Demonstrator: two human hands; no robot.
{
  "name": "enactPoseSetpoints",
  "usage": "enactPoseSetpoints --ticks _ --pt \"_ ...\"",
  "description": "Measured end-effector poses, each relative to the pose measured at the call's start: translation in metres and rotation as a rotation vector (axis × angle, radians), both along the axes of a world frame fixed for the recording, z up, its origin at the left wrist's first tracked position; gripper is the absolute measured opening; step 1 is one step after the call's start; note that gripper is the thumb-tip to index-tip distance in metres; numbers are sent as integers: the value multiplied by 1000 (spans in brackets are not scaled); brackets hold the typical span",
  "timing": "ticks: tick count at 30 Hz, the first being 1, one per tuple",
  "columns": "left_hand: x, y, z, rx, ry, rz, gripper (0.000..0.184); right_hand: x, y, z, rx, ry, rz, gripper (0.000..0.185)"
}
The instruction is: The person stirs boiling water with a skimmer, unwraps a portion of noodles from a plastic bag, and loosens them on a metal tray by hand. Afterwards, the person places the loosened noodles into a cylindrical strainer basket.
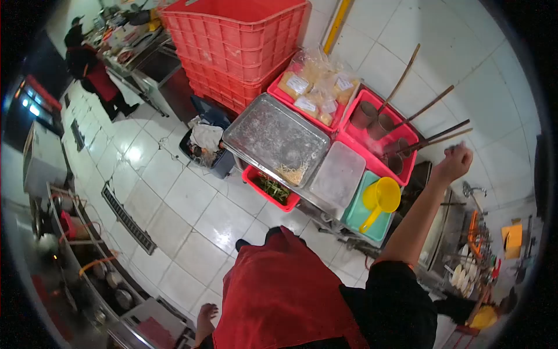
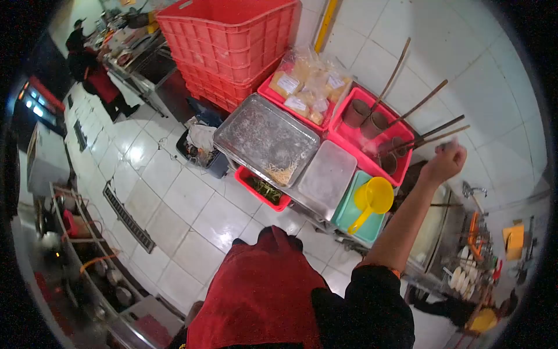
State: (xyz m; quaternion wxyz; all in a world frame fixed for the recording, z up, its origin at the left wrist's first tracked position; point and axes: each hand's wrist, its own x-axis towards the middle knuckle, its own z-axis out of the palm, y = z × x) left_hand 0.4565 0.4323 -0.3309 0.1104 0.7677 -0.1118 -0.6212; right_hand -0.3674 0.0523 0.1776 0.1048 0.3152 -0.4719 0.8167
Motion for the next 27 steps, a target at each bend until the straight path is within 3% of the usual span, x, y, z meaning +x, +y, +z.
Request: enactPoseSetpoints --ticks 2,4,5,6,7,9,11,13,14,15,16,17,18,19,20,21,23,25,27 --pt "54 -83 -16 -29 -7 -58 32 36 -21 2 161 115 51 27" --pt "73 -172 3 -127 -104 27 36 65 -56 -12 364 68 149 30" --pt "47 -240 71 -217 -197 89 40 81 -76 -27 457 16 194 29" --pt "50 -282 79 -299 -168 102 38 104 -96 -42 515 -24 247 28" --pt "54 -323 84 -382 -136 114 36 118 -117 -59 576 -57 308 27" --pt "51 -374 95 -462 -155 -2 31 90 -169 -146 556 71 530 22" --pt "39 -420 107 -650 -259 -224 21 109 -222 -179 732 -101 491 16" --pt "52 -443 90 -619 -192 -309 6 130 -275 -185 729 -531 587 22" --pt "96 -437 38 -839 -329 -776 10 130 -305 -198 619 -594 602 24" --pt "69 -437 80 -551 -199 -464 15 126 -333 -218 515 -670 603 26" --pt "74 -448 106 -597 -312 -1155 21 124 -359 -239 600 -572 489 31" --pt "35 -461 148 -275 -333 -1083 23 112 -388 -255 684 -448 382 37" --pt "69 -444 112 -213 -230 -756 24 95 -408 -274 703 -461 367 37" --pt "98 -430 79 -177 -156 -413 24 83 -421 -294 823 -209 212 38" --pt "82 -438 110 -208 -177 -423 24 75 -425 -310 933 57 66 39" --pt "71 -442 139 -239 -198 -433 24 71 -420 -315 969 58 73 39" --pt "64 -451 155 -173 -197 -400 23 68 -408 -290 896 285 -358 40" --pt "70 -465 150 -144 -179 -408 23 89 -399 -264 903 260 -457 35" --pt "71 -485 142 -139 -167 -446 23 87 -385 -283 1168 142 -93 27"
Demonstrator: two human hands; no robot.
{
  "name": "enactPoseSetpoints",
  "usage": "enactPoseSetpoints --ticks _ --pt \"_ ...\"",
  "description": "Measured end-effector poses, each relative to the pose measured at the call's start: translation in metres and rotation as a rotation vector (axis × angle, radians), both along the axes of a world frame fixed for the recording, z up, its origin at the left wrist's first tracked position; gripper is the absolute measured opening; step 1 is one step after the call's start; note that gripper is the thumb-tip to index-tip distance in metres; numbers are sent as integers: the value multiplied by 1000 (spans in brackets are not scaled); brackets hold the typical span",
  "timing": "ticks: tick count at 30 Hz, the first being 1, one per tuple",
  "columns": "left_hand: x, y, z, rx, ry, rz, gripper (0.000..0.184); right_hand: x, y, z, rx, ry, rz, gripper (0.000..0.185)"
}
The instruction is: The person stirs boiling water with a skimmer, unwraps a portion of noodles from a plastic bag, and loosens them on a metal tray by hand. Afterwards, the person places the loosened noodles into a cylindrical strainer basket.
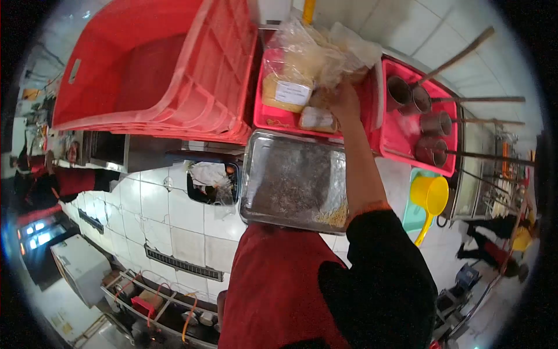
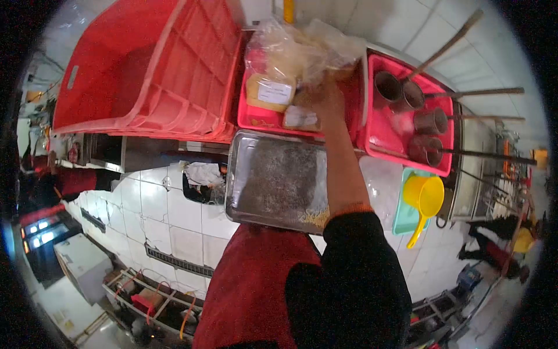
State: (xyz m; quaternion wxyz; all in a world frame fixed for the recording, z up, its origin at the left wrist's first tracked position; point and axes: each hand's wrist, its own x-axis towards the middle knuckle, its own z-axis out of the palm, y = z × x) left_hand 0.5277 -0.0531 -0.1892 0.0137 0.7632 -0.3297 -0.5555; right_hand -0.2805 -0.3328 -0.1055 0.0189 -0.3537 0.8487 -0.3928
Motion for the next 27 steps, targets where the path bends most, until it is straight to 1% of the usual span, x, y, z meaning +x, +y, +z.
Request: enactPoseSetpoints --ticks 2,4,6,7,8,9,10,11,12,13,14,15,16,18,19,21,22,24,25,26,27 --pt "-6 -39 -6 -36 27 -14 23 -11 3 10 34 39 0 24" --pt "-22 -93 -8 -132 81 -2 23 -16 2 37 52 92 13 22" --pt "-62 -159 3 -268 173 -26 23 0 10 72 -180 145 157 12" --pt "-90 -187 19 -389 205 -149 23 7 17 83 -186 160 136 12" --pt "-115 -214 33 -515 241 -274 23 13 22 95 -145 159 212 11" --pt "-142 -239 50 -530 271 -340 22 19 30 109 -104 160 287 9" --pt "-166 -262 59 -552 307 -403 22 24 41 119 -118 191 263 9" --pt "-179 -281 55 -578 366 -410 19 32 52 125 -22 233 260 10" --pt "-195 -298 55 -615 489 -408 17 39 60 127 81 269 263 12" --pt "-206 -306 56 -640 523 -419 16 44 67 126 81 290 256 12" --pt "-226 -313 71 -663 554 -431 14 49 73 122 28 288 334 15" --pt "-238 -320 71 -692 603 -457 13 53 79 118 -26 283 408 19" --pt "-245 -324 74 -695 615 -468 13 61 82 111 -27 293 395 19" --pt "-277 -323 96 -687 532 -665 12 80 70 108 -208 358 388 16" --pt "-289 -323 100 -810 478 -808 12 87 63 112 -213 368 381 16" --pt "-318 -320 112 -815 598 -802 12 105 47 127 -68 102 281 16" --pt "-331 -319 123 -817 639 -799 12 108 35 123 -71 95 271 16" --pt "-347 -323 128 -786 657 -808 12 104 12 112 -211 76 194 16" --pt "-350 -323 128 -759 681 -802 12 99 6 107 -207 62 188 16" --pt "-349 -323 128 -745 672 -806 12 92 0 102 -274 -11 217 15" --pt "-345 -324 128 -689 602 -798 12 83 -5 98 -341 -85 250 14"
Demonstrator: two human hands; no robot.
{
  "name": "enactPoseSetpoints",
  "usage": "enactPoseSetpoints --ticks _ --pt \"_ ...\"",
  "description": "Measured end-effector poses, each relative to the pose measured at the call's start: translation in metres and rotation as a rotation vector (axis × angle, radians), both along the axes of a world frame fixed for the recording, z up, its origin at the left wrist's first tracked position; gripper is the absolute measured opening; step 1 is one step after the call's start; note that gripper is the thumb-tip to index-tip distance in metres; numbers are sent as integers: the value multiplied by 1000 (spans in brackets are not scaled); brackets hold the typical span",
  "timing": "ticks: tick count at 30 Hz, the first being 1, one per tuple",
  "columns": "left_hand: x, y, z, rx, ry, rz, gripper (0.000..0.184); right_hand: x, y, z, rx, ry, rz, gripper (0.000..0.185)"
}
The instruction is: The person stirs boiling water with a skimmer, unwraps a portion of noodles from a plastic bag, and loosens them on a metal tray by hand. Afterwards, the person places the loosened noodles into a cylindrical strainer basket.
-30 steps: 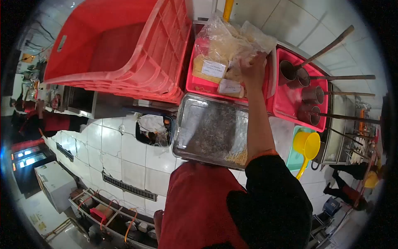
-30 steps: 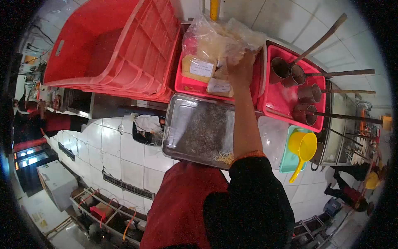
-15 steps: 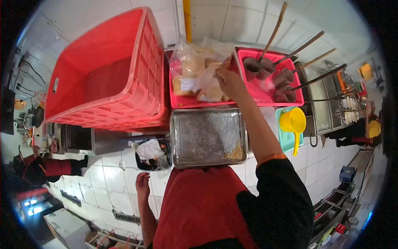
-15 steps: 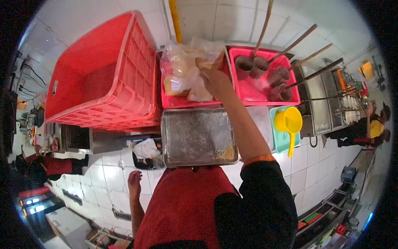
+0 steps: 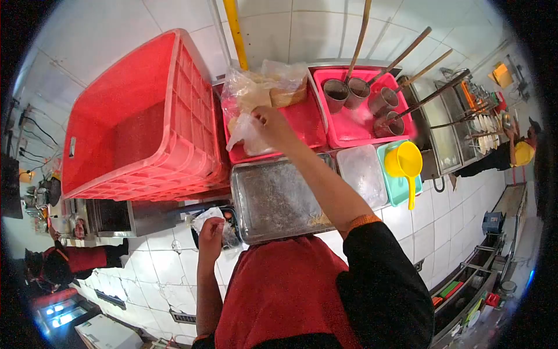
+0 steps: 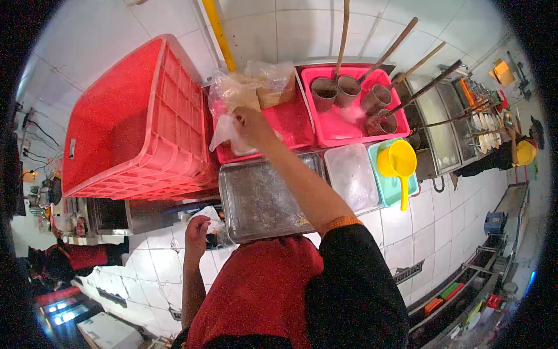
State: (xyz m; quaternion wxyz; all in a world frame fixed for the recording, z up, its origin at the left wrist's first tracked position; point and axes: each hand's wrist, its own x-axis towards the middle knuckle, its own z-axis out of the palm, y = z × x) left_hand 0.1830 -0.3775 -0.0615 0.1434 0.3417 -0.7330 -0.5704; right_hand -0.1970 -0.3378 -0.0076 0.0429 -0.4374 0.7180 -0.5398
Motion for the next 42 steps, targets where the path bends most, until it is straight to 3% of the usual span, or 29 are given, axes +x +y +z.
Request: enactPoseSetpoints --ticks 1,3,6,9,11,12,13,14,16,18,19,21,22,24,25,26,27,28,29,30,32,34,36,37,39,40,42 --pt "5 0 0 32 -80 32 13 -12 -3 -4 9 -14 10 14" --pt "22 6 -7 -14 -70 59 13 -40 1 0 38 -541 -22 11" --pt "54 13 -32 59 -128 130 16 -71 10 7 26 -630 7 7" --pt "67 30 -32 211 -232 243 17 -88 11 0 66 -566 53 13" --pt "72 35 -36 220 -260 260 20 -100 8 -12 -232 -654 254 32" --pt "70 37 -34 247 -234 285 19 -106 9 -16 -140 -665 215 44" --pt "67 38 -32 272 -207 311 17 -99 16 -24 -135 -668 223 44" --pt "65 38 -32 267 -219 322 17 -83 28 -30 129 -276 183 43" --pt "59 37 -31 262 -205 327 16 -76 32 -58 377 127 144 43" --pt "52 38 -29 260 -195 323 16 -74 35 -91 613 -31 419 40" --pt "48 37 -28 247 -194 310 16 -80 38 -95 612 -27 422 40" --pt "41 33 -27 231 -190 295 17 -84 46 -78 740 -211 158 34" --pt "38 30 -26 212 -200 280 16 -87 49 -76 738 -207 157 34" --pt "32 27 -30 203 -206 271 16 -93 60 -70 524 -400 105 27" --pt "25 23 -32 46 -203 193 15 -100 66 -72 531 -393 113 27" --pt "21 21 -33 -112 -207 129 16 -104 70 -78 335 -229 168 26" --pt "7 20 -20 -107 -162 89 17 -100 68 -82 133 -74 229 27" --pt "-12 17 -4 -168 -156 36 17 -85 73 -41 248 -296 246 29" --pt "-29 18 -4 24 -117 107 16 -77 76 -5 249 -290 260 29" --pt "-44 13 2 -65 -83 -10 24 -71 79 27 241 -219 250 27" --pt "-76 6 -10 223 193 -63 46 -58 91 75 239 -138 235 25" --pt "-126 12 47 189 156 -98 72 -43 105 112 192 -192 228 19" --pt "-167 26 80 218 423 -75 84 -16 120 150 171 -201 158 16" --pt "-172 33 86 217 426 -86 84 -3 127 159 148 -223 87 17" --pt "-182 43 93 651 463 -451 85 13 135 161 120 -162 33 17" --pt "-185 52 93 653 457 -469 85 23 136 156 77 -295 34 18" --pt "-183 73 89 1011 286 -555 76 31 152 131 93 -548 93 25"
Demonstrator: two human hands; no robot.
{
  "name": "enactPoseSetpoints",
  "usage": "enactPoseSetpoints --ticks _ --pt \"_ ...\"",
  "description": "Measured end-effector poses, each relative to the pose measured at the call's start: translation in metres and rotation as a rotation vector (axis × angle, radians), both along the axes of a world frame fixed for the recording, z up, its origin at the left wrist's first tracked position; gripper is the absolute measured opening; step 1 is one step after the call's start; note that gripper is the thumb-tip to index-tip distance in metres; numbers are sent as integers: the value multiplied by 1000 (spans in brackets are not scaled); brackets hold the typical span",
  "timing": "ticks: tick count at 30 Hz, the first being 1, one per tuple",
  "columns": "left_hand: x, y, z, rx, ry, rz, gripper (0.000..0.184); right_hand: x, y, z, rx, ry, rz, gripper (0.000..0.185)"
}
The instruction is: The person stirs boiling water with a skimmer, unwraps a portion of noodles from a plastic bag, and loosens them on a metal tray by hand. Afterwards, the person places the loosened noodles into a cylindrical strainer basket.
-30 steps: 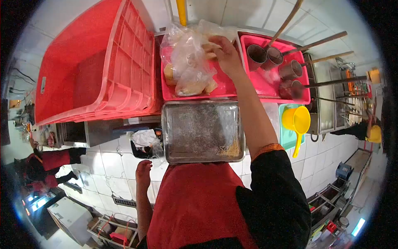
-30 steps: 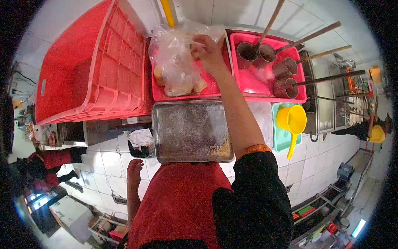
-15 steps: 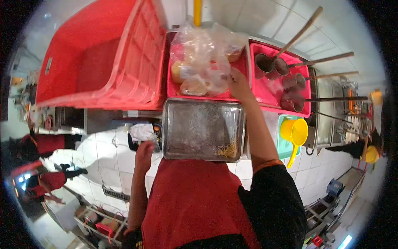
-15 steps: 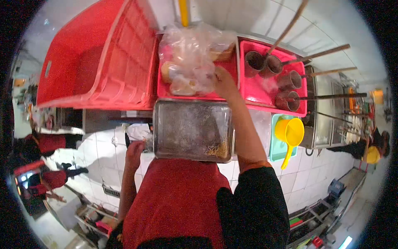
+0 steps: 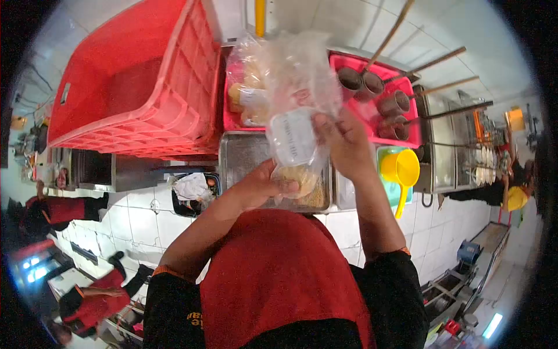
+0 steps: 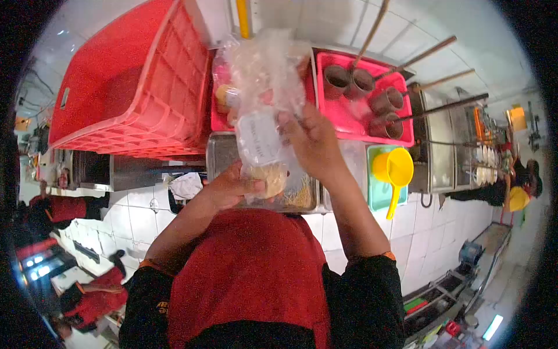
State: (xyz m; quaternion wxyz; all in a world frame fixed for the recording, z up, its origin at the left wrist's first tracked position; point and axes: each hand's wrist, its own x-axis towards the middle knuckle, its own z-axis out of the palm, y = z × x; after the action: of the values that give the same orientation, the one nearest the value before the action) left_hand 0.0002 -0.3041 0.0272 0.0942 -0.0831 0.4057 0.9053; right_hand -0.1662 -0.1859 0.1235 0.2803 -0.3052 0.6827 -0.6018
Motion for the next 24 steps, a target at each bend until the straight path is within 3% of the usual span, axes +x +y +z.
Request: enactPoseSetpoints --ticks 1,3,4,6,8,10,14,16,17,19,24 --pt "2 6 -4 10 -12 -16 76 6 13 -21 10 -12 -16 25" --pt "11 14 -12 275 -265 43 61 29 39 -70 41 279 58 37" --pt "13 14 -32 285 -285 44 61 42 50 -97 50 259 59 37" --pt "22 10 -99 -35 -416 -26 42 70 74 -154 343 101 178 44" --pt "35 14 -134 8 -448 -60 41 88 84 -222 389 -97 139 47" --pt "41 14 -164 106 -460 -113 39 91 84 -234 478 -330 104 50" --pt "50 22 -175 -5 -444 -88 42 92 92 -249 471 -190 209 49" --pt "53 26 -192 84 -428 -33 43 100 98 -295 231 -207 151 43" --pt "54 25 -193 87 -432 -32 43 97 96 -287 233 -211 151 43" --pt "57 22 -195 293 -527 5 42 90 88 -252 583 97 251 34" --pt "57 15 -205 210 -532 2 32 83 83 -233 520 229 222 27"
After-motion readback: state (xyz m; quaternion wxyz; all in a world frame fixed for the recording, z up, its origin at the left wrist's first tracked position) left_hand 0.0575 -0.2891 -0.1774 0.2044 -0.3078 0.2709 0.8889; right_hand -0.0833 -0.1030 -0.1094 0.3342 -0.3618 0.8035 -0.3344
